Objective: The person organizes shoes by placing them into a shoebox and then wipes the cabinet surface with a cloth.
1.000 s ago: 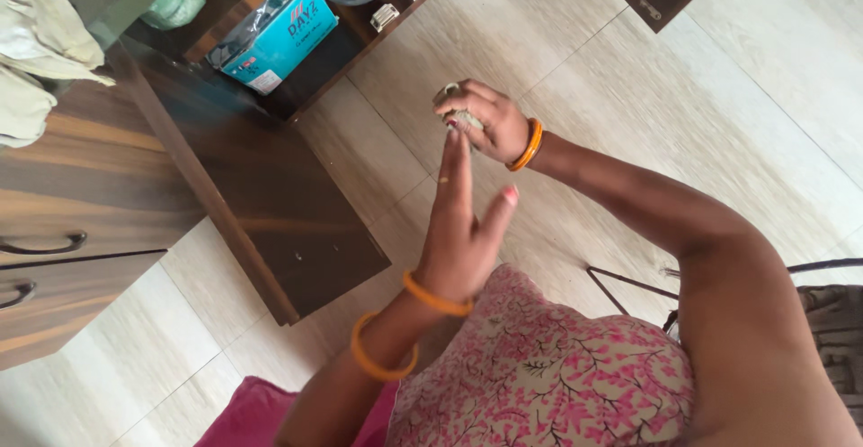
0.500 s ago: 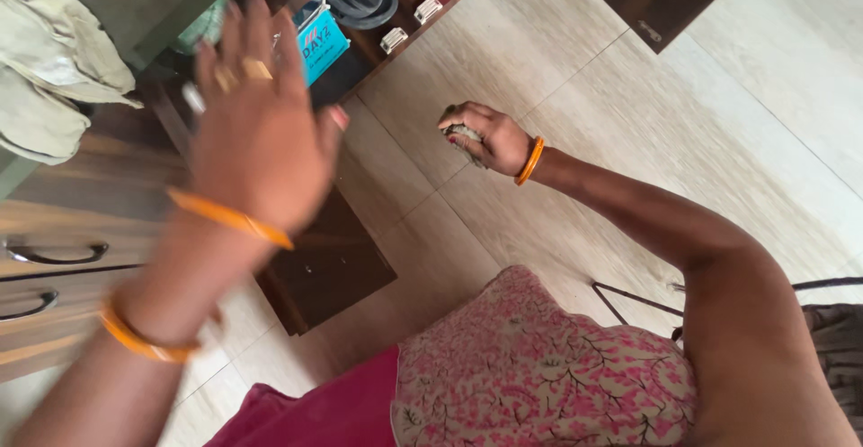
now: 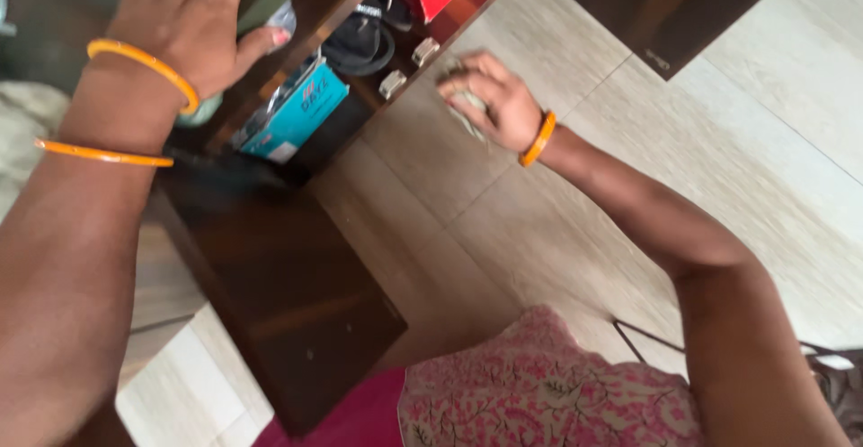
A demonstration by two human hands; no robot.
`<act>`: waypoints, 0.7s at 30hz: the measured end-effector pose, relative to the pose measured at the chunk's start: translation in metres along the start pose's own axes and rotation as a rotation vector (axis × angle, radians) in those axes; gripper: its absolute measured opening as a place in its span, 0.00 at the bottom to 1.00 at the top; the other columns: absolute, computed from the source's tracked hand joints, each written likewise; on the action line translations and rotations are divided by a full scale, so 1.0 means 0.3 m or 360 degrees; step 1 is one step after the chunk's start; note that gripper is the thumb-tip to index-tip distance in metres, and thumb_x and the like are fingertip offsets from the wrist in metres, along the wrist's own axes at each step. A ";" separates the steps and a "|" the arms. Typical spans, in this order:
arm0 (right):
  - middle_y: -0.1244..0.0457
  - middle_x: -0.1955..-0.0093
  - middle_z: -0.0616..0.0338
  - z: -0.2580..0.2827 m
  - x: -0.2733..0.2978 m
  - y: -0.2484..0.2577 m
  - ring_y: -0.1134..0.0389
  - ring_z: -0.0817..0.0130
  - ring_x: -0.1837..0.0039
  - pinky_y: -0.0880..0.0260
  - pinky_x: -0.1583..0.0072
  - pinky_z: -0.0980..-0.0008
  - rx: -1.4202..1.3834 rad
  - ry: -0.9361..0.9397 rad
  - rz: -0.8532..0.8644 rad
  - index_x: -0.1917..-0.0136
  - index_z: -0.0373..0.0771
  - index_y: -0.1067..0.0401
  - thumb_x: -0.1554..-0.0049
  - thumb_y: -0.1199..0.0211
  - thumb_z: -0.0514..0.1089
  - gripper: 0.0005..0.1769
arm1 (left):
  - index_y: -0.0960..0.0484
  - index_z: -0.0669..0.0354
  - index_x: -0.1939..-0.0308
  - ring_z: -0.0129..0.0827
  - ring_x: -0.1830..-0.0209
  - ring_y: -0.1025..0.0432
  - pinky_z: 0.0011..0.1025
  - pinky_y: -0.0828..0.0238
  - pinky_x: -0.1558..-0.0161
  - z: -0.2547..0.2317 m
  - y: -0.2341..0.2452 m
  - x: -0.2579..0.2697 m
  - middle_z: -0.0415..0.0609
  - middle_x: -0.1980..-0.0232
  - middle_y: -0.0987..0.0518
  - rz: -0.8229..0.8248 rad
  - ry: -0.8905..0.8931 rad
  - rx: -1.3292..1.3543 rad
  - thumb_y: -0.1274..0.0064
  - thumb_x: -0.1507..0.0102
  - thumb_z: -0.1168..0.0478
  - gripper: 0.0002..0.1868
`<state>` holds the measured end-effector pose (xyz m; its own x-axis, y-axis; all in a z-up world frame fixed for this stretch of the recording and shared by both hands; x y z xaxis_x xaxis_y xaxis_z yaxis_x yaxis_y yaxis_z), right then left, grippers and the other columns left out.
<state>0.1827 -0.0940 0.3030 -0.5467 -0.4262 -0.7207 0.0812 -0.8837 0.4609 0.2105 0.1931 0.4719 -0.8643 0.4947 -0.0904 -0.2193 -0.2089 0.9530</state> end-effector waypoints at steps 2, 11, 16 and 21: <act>0.36 0.33 0.52 -0.010 -0.109 0.028 0.32 0.56 0.33 0.28 0.35 0.59 0.0026 0.0042 -0.0092 0.39 0.40 0.24 0.36 0.29 0.35 0.12 | 0.43 0.69 0.19 0.61 0.26 0.41 0.62 0.60 0.25 -0.010 -0.004 -0.033 0.69 0.25 0.34 0.0000 -0.0069 0.0135 0.52 0.28 0.44 0.42; 0.39 0.29 0.51 0.078 -0.594 -0.156 0.40 0.49 0.24 0.43 0.23 0.49 0.0402 0.0715 -0.0275 0.30 0.39 0.28 0.32 0.38 0.47 0.20 | 0.50 0.74 0.20 0.57 0.14 0.60 0.61 0.76 0.22 -0.014 -0.005 -0.017 0.66 0.15 0.51 0.0005 -0.0073 0.0474 0.54 0.31 0.48 0.44; 0.38 0.33 0.50 0.016 -0.586 -0.173 0.38 0.50 0.27 0.45 0.22 0.46 0.0613 0.1000 -0.0299 0.34 0.36 0.28 0.32 0.38 0.50 0.19 | 0.48 0.75 0.21 0.58 0.14 0.59 0.59 0.74 0.20 0.003 -0.001 -0.001 0.67 0.16 0.51 -0.0020 -0.0070 0.0598 0.55 0.31 0.47 0.43; 0.37 0.36 0.52 -0.075 -0.595 -0.098 0.35 0.52 0.31 0.44 0.23 0.47 0.0705 0.1180 -0.0466 0.36 0.38 0.26 0.32 0.39 0.53 0.19 | 0.45 0.74 0.23 0.58 0.15 0.57 0.60 0.74 0.21 -0.009 0.013 -0.012 0.66 0.18 0.48 -0.0030 -0.0064 0.0639 0.55 0.33 0.46 0.43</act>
Point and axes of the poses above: each hand's wrist, its own x-axis away from the middle knuckle, its own y-axis out of the back of the hand, z = x × y, the point moved 6 cm from there along -x, towards the middle knuckle
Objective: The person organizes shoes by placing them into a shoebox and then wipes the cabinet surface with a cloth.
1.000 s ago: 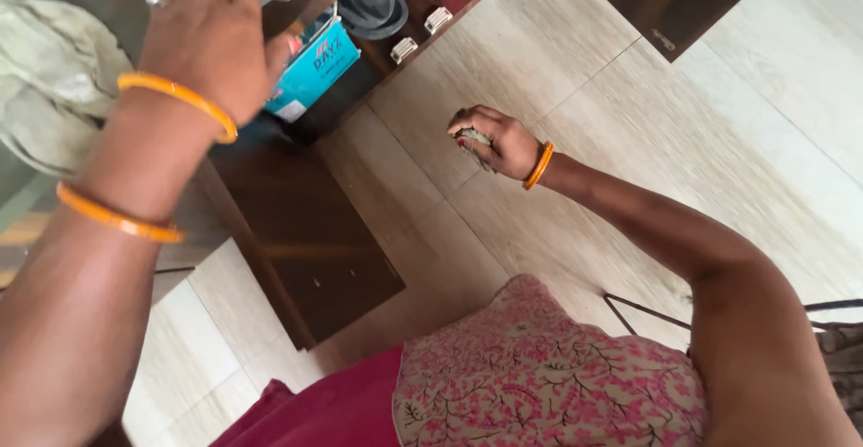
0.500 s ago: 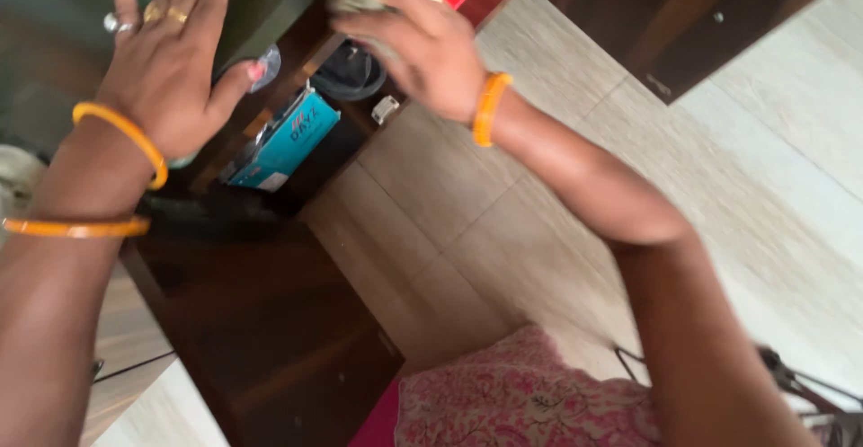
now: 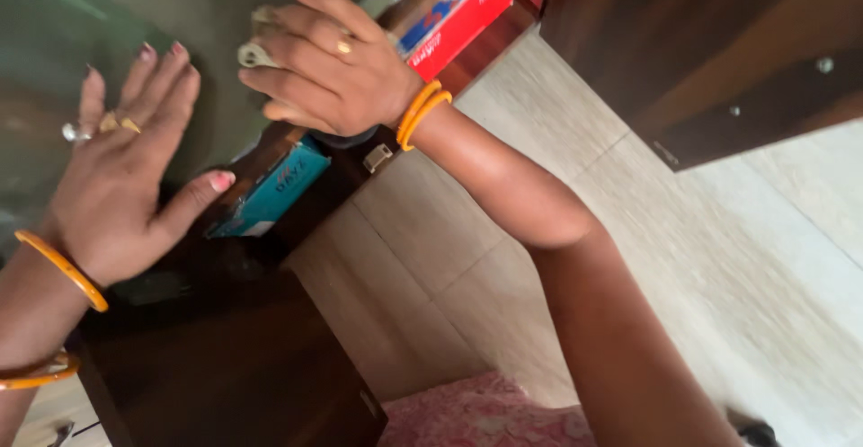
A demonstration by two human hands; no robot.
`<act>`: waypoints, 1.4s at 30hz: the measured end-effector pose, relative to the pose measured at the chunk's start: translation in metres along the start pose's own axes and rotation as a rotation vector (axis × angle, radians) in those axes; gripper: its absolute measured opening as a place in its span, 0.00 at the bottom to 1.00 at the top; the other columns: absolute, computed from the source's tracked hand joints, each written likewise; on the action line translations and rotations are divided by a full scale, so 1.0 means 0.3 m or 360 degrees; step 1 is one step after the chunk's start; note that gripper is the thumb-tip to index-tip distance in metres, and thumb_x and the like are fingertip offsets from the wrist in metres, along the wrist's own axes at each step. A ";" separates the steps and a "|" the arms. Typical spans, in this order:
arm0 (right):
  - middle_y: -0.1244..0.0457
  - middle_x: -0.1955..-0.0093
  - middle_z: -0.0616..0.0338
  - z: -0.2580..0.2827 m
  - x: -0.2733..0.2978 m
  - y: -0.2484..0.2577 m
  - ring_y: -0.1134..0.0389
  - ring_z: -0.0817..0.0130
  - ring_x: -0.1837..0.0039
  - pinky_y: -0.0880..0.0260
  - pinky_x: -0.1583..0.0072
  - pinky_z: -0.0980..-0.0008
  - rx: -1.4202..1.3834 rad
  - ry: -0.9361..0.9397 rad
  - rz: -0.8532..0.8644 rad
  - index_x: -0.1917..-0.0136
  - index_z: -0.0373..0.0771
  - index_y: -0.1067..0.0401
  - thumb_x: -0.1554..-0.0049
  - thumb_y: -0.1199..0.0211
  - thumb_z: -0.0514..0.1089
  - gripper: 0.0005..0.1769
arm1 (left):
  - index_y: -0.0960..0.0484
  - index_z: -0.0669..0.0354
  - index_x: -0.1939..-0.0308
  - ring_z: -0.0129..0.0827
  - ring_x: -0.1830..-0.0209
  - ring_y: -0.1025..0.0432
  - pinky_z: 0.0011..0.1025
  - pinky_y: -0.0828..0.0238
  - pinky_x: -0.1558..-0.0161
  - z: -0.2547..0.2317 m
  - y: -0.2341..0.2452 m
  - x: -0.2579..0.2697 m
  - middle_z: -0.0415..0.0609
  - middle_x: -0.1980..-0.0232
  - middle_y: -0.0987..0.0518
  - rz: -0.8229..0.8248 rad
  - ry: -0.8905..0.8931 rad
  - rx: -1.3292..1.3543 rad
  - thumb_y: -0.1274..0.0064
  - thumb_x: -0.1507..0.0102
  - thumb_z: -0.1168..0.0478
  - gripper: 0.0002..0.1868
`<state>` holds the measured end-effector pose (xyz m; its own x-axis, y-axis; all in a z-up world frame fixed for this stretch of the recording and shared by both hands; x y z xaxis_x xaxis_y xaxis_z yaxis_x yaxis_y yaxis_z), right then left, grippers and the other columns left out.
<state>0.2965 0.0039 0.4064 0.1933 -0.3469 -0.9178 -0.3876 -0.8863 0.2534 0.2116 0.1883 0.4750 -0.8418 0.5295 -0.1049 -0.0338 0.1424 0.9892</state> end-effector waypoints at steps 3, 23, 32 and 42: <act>0.36 0.37 0.53 -0.013 0.037 0.004 0.34 0.53 0.32 0.45 0.24 0.47 0.0098 0.0016 -0.0012 0.37 0.40 0.25 0.32 0.40 0.53 0.18 | 0.43 0.73 0.24 0.57 0.15 0.56 0.60 0.72 0.20 -0.001 -0.005 0.018 0.65 0.18 0.46 0.0022 0.0053 -0.0019 0.54 0.33 0.48 0.41; 0.31 0.46 0.50 -0.481 0.254 0.329 0.32 0.49 0.42 0.35 0.36 0.51 -0.0122 -0.1116 0.0143 0.50 0.35 0.24 0.30 0.47 0.42 0.13 | 0.39 0.68 0.25 0.52 0.17 0.52 0.59 0.70 0.22 -0.023 -0.010 0.001 0.60 0.19 0.43 -0.0041 0.0098 -0.0014 0.50 0.35 0.49 0.39; 0.36 0.62 0.43 -0.508 0.055 0.187 0.35 0.46 0.60 0.37 0.56 0.49 0.0366 -0.1397 0.0683 0.56 0.32 0.27 0.35 0.41 0.41 0.10 | 0.41 0.64 0.24 0.48 0.19 0.50 0.57 0.69 0.22 -0.028 -0.028 0.007 0.55 0.19 0.43 -0.0059 0.0093 -0.0021 0.50 0.35 0.49 0.39; 0.41 0.24 0.45 -0.219 -0.100 -0.078 0.45 0.48 0.22 0.49 0.26 0.48 -0.0302 -0.0621 0.1002 0.27 0.33 0.31 0.34 0.40 0.49 0.27 | 0.41 0.63 0.24 0.48 0.19 0.50 0.57 0.66 0.23 -0.005 -0.039 -0.003 0.56 0.19 0.43 -0.0073 0.0089 -0.0038 0.50 0.35 0.48 0.40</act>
<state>0.3591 0.0149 0.4481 -0.3589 -0.7019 -0.6153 -0.1510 -0.6068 0.7804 0.2119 0.1850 0.4635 -0.8679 0.4751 -0.1450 -0.0852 0.1450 0.9857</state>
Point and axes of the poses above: each hand's wrist, its own x-axis away from the middle knuckle, its own y-axis out of the back of the hand, z = x × y, the point moved 6 cm from there along -x, towards the middle knuckle
